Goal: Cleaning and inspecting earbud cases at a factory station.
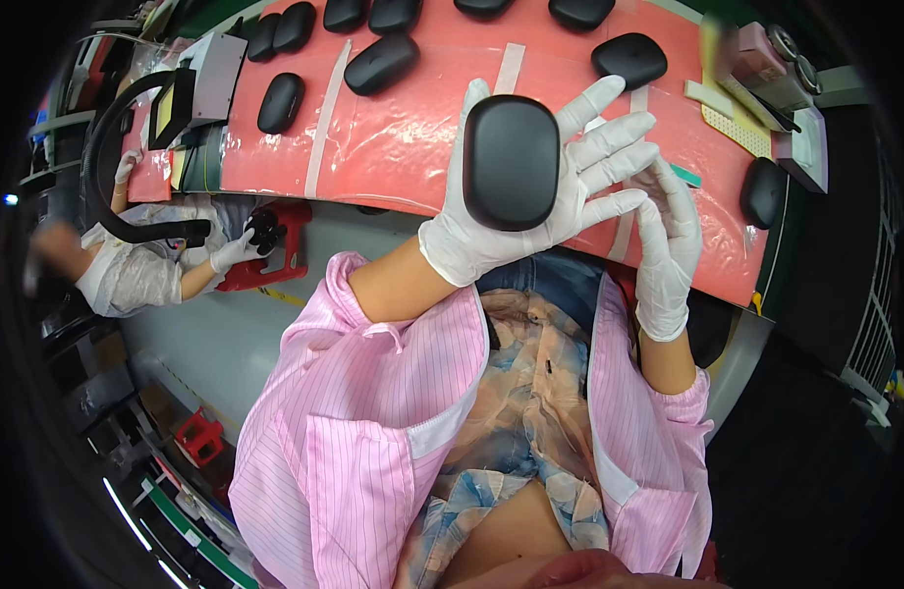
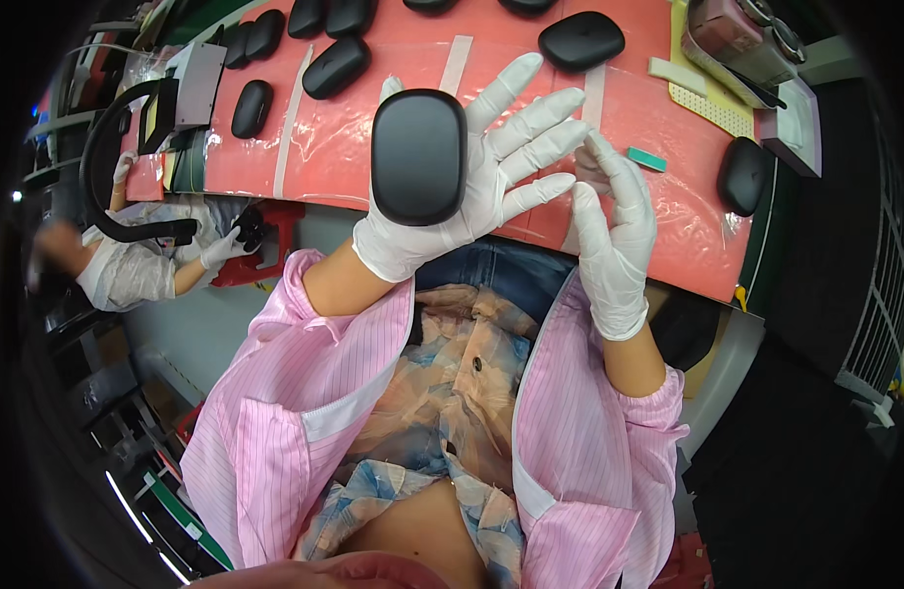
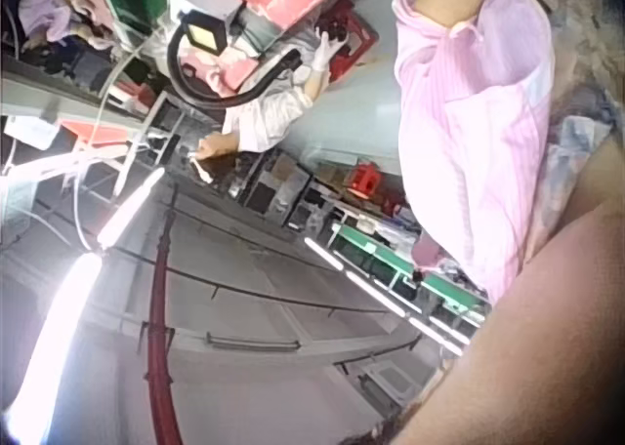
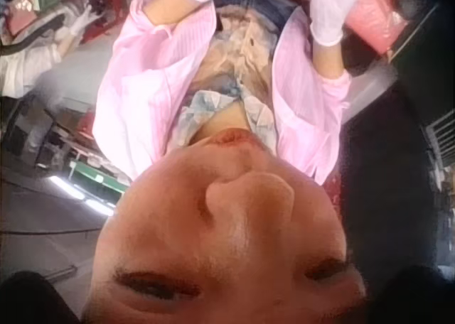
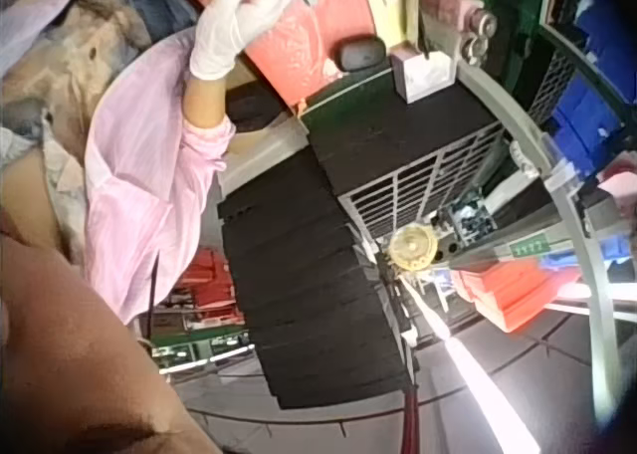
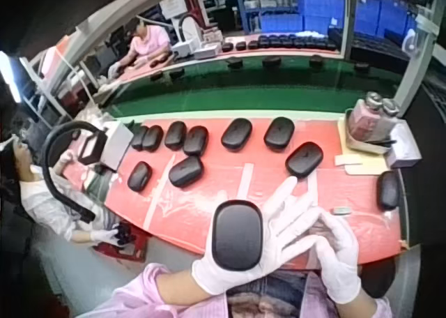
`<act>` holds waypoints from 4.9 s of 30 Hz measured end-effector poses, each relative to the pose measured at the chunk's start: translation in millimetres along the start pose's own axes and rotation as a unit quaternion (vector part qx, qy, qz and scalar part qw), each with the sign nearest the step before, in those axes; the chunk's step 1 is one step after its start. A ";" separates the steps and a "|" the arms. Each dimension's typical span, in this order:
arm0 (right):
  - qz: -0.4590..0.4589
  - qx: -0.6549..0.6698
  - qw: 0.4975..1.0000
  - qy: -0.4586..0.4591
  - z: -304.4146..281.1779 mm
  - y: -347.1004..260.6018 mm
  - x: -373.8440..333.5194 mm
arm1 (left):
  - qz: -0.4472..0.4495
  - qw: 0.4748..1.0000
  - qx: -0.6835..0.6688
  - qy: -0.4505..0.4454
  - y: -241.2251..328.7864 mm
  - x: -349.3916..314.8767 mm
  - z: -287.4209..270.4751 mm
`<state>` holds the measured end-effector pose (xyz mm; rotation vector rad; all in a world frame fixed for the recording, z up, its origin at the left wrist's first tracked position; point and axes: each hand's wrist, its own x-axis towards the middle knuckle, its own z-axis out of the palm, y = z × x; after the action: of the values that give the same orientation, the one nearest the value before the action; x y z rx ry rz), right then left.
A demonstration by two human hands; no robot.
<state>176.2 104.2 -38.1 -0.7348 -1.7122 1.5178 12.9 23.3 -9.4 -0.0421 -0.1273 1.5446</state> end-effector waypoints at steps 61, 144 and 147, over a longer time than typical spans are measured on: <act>0.078 -0.654 0.741 0.129 -614.5 -34.3 228.0 | -0.136 0.371 0.364 0.843 -273.3 -618.5 -178.4; -0.152 -0.463 0.858 0.164 -63.2 24.9 97.1 | 0.044 0.229 0.927 0.293 444.9 321.7 7.0; -0.174 -0.441 0.868 0.150 -63.7 24.7 100.8 | 0.037 0.225 0.936 0.266 408.6 285.0 20.5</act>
<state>168.8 225.5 -45.1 -0.9647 -2.1137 0.2873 -389.5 317.7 -17.1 1.3557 2.3630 0.6596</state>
